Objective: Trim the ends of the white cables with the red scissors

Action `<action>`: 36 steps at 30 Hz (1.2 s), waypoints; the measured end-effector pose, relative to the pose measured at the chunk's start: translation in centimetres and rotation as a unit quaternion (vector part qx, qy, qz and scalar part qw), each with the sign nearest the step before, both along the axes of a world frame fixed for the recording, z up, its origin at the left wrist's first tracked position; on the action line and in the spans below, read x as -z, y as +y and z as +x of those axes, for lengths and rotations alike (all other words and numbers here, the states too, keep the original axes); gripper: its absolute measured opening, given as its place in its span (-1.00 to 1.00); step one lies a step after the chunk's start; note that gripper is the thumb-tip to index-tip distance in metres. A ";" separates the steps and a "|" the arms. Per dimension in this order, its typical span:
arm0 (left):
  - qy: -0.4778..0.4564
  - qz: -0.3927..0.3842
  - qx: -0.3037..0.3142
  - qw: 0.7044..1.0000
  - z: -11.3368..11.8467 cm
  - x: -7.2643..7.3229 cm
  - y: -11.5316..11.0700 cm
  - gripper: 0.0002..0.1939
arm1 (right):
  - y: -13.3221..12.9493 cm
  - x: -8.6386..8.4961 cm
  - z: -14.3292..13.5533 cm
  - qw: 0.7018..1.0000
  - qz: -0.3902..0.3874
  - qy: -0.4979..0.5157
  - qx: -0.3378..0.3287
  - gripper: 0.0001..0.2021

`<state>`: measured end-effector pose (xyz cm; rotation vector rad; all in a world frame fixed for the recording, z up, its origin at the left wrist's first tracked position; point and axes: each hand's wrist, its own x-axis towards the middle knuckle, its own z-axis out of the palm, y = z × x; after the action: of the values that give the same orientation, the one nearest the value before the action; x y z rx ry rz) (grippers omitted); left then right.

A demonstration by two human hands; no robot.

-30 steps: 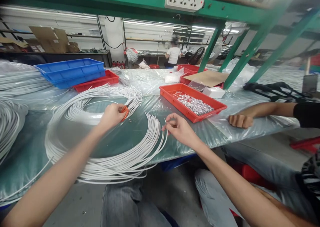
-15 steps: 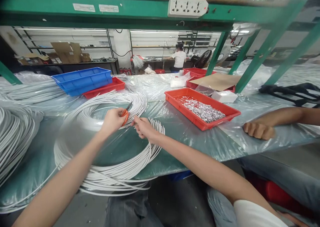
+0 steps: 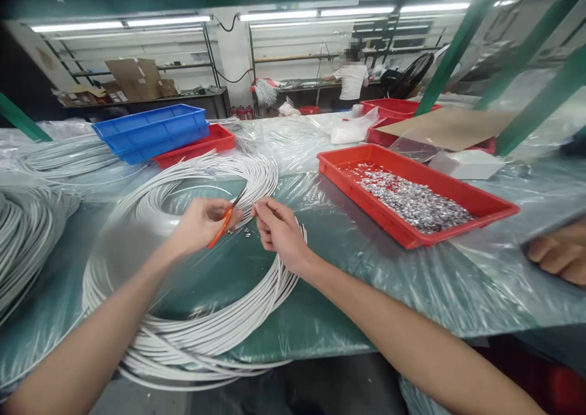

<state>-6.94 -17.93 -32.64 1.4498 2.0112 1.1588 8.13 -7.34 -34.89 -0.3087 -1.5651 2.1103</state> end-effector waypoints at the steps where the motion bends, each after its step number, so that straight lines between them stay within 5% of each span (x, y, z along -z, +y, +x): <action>1: -0.003 -0.011 0.009 1.000 0.1 -0.1 -0.1 -0.72 | 0.0 0.1 0.0 1.000 0.000 0.004 0.005 -0.68; 8: 0.024 -0.045 0.080 0.995 0.4 -0.2 -0.1 -0.61 | -0.4 0.8 -0.2 0.999 -0.007 0.015 0.038 -0.72; 25: -0.012 -0.064 0.099 0.993 0.5 -0.3 -0.3 -0.60 | -0.4 0.9 -0.3 0.998 0.006 0.030 0.050 -0.75; 31: -0.025 -0.070 0.115 0.991 0.4 -0.3 -0.3 -0.57 | 0.1 0.7 -0.2 1.000 0.003 0.020 0.013 -0.73; 36: -0.021 -0.075 0.110 0.991 0.0 -0.4 -0.3 -0.60 | 1.7 0.0 -0.1 0.993 -0.056 -0.017 -0.101 -0.76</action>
<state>-6.90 -18.26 -32.21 1.5132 1.8138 0.9183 8.06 -5.62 -34.89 -0.2339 -1.5579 2.3646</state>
